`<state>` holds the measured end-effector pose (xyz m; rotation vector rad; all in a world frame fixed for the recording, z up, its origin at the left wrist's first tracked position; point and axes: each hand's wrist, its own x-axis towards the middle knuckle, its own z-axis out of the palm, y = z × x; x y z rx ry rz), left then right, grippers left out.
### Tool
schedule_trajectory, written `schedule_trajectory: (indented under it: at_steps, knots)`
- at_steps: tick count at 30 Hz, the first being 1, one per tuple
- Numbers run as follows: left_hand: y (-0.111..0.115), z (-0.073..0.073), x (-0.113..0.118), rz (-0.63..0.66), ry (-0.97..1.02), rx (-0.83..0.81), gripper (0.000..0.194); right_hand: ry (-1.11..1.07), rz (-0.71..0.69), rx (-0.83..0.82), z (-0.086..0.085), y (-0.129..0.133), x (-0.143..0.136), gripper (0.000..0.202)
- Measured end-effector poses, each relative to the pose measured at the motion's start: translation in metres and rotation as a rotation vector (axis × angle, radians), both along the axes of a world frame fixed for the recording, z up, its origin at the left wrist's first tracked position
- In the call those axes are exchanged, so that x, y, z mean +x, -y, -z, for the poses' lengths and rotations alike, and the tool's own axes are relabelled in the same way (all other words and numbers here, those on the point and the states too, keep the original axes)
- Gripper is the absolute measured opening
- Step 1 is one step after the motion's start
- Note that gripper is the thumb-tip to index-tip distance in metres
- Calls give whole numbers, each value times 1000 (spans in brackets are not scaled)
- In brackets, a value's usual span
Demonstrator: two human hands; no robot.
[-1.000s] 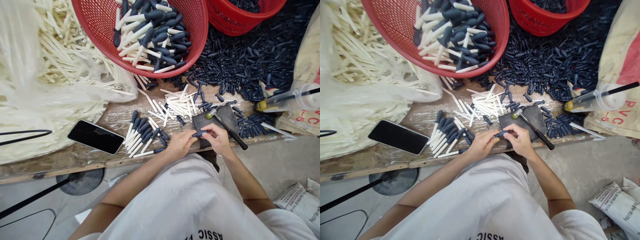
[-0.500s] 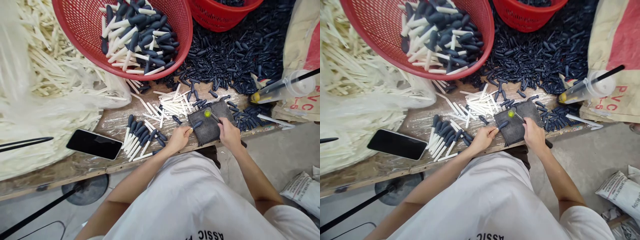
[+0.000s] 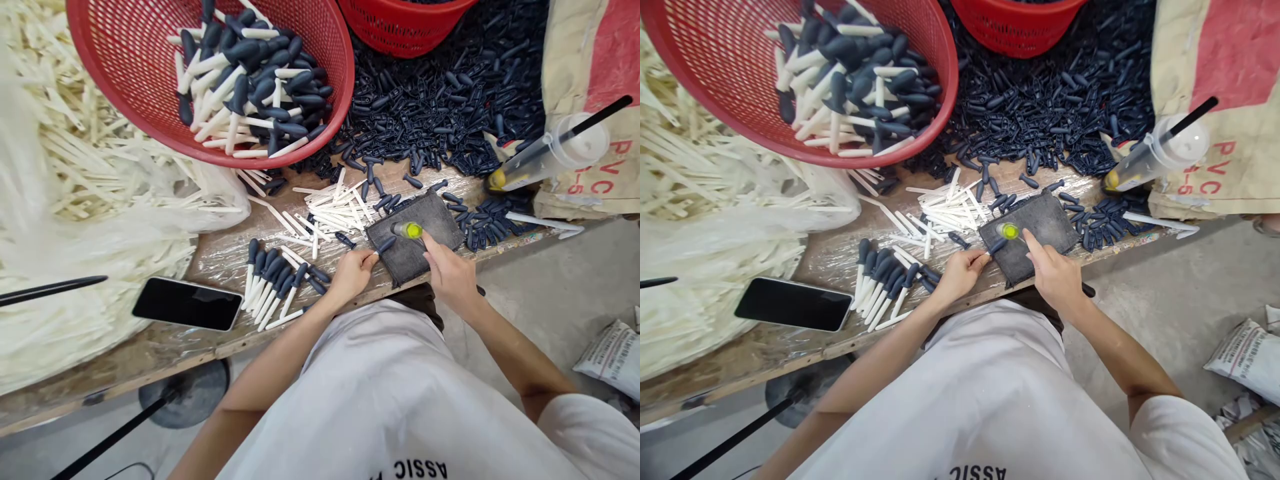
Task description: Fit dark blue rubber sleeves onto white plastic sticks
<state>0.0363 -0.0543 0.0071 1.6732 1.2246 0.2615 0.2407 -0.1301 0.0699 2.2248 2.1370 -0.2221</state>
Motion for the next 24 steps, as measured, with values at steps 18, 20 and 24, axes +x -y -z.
schedule_trajectory:
  at_steps: [18,20,24]
  knots:
    - [4,-6,-3,23,-6,63,26,120,-138,-126,-9,3,-19,45]
    - [7,-5,-5,25,6,105,25,100,-110,-136,-11,3,-17,45]
    - [12,1,-7,-67,21,214,23,42,-27,-5,-17,6,-14,46]
